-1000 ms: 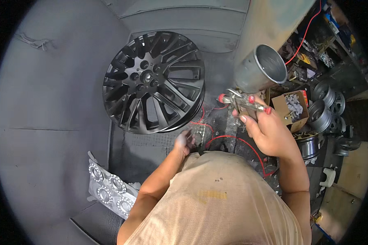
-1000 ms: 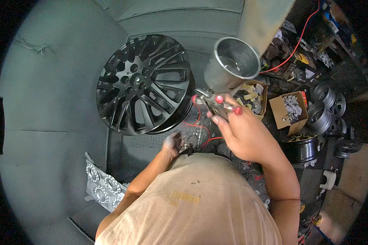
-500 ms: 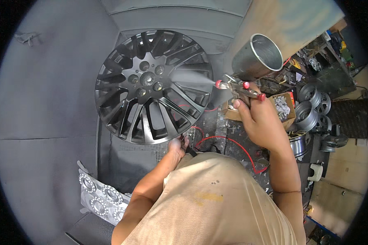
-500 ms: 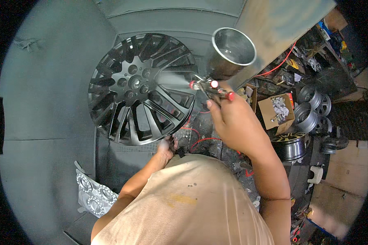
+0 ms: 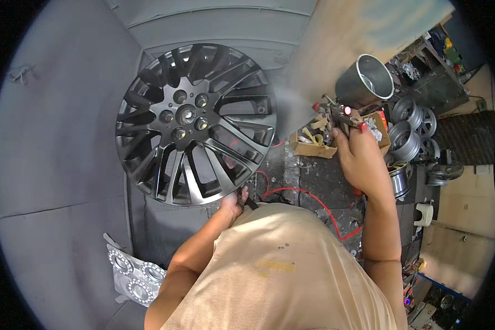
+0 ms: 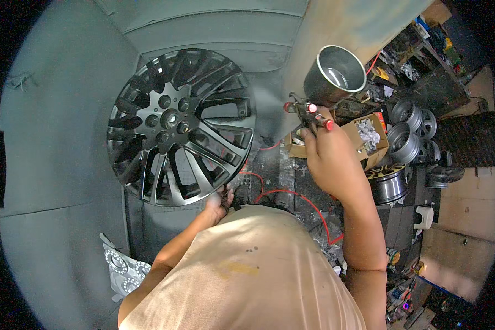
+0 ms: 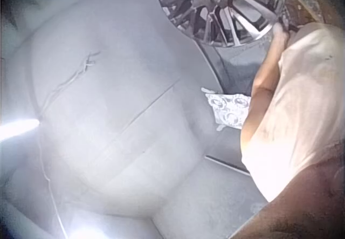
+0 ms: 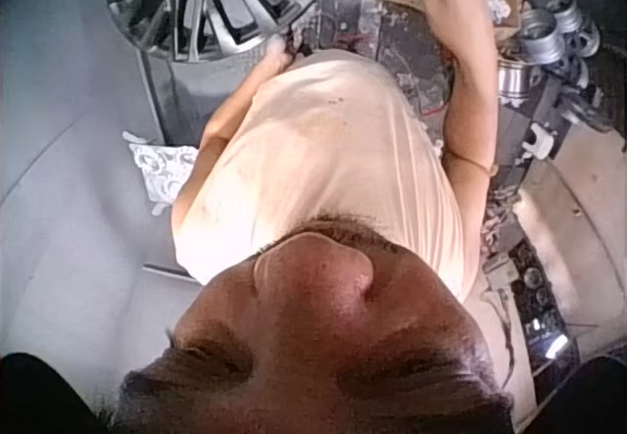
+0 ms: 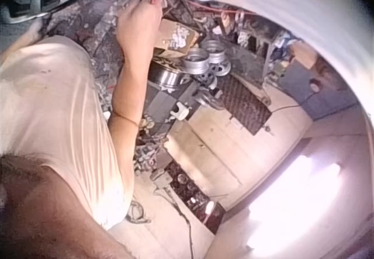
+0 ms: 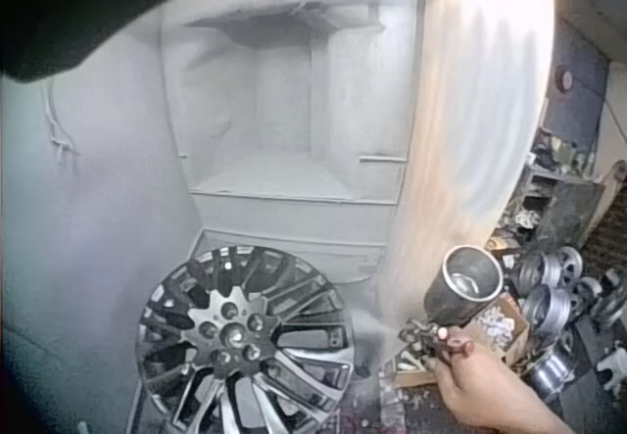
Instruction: Applying black spray paint to automotive wheel rims in a paint booth.
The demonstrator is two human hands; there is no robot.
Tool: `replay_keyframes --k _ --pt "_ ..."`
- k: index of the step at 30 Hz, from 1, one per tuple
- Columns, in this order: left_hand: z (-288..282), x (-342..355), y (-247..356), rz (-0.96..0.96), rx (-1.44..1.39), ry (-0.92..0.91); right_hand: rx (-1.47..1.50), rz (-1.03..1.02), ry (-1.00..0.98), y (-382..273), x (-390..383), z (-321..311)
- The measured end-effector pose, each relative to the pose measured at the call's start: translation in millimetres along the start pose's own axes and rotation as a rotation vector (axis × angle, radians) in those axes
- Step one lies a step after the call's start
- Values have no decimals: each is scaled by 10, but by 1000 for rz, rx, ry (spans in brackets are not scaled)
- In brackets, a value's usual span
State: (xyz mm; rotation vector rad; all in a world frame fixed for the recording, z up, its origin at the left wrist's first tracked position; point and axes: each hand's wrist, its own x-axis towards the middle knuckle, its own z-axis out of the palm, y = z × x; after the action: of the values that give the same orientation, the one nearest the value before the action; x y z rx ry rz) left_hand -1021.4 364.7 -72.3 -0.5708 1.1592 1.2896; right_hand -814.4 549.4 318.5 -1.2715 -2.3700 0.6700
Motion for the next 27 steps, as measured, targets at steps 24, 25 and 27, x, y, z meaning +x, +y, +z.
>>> replay_keyframes --k 24,25,27 --pt "-470 -107 107 180 85 79 -25 -131 23 59 432 136" --pt "-439 -148 122 181 86 77 -44 -81 35 88 430 146" --pt "-387 -249 161 202 99 166 -54 -110 51 161 487 214"
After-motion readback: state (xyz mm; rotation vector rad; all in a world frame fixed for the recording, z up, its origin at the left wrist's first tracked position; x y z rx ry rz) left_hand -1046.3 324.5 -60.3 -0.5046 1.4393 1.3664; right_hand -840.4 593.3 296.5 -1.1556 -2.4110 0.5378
